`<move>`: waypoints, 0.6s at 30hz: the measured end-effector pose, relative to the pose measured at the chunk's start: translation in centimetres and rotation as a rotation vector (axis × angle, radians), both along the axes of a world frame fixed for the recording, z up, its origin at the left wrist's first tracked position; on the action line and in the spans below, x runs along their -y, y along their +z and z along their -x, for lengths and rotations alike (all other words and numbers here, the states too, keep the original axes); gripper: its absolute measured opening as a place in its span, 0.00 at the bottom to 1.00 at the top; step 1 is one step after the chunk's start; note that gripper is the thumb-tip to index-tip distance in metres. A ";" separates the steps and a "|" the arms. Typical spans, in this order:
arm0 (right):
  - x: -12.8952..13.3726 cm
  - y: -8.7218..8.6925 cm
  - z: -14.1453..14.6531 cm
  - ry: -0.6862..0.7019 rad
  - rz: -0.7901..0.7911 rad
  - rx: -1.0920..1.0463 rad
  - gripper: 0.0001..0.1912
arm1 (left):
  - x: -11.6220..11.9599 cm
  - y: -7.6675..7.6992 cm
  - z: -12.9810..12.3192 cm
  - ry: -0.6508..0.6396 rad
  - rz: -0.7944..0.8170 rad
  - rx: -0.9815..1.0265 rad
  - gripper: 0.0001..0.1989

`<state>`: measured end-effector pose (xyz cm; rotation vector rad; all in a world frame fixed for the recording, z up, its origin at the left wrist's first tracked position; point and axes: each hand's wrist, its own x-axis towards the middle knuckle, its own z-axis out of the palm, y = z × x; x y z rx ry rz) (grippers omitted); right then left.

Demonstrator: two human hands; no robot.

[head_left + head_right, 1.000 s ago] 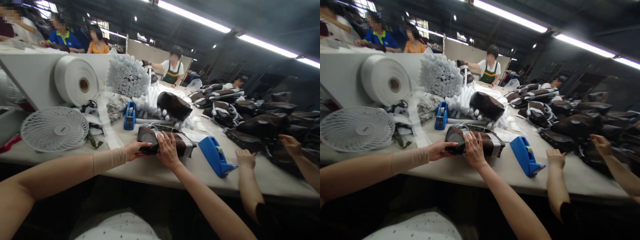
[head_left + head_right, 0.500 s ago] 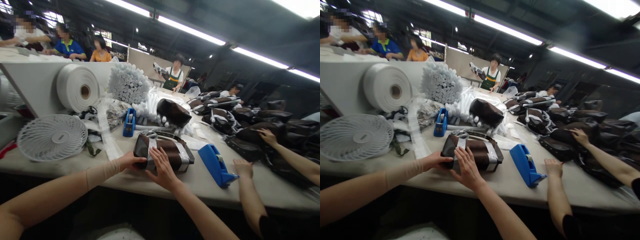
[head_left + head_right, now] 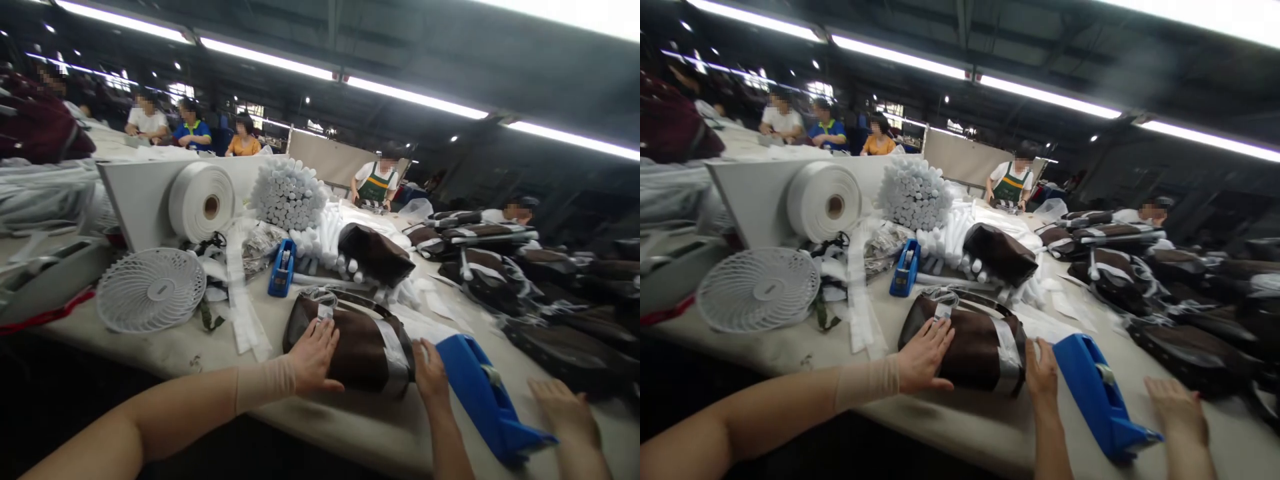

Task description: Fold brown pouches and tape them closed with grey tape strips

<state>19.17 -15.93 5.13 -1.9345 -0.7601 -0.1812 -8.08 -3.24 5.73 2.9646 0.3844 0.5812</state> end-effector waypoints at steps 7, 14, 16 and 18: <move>2.4 -1.0 1.8 0.143 -0.148 -0.182 0.36 | -2.8 0.8 1.9 -0.114 0.221 0.045 0.53; 11.9 7.2 -6.6 0.004 -0.383 -0.124 0.35 | -13.4 8.0 -3.2 0.286 0.720 0.362 0.13; 14.9 8.9 -9.2 -0.037 -0.424 -0.122 0.37 | -15.4 8.6 -5.1 0.303 0.760 0.309 0.13; 17.1 9.5 -11.0 -0.078 -0.452 -0.110 0.35 | -16.0 8.8 -6.6 0.278 0.805 0.286 0.15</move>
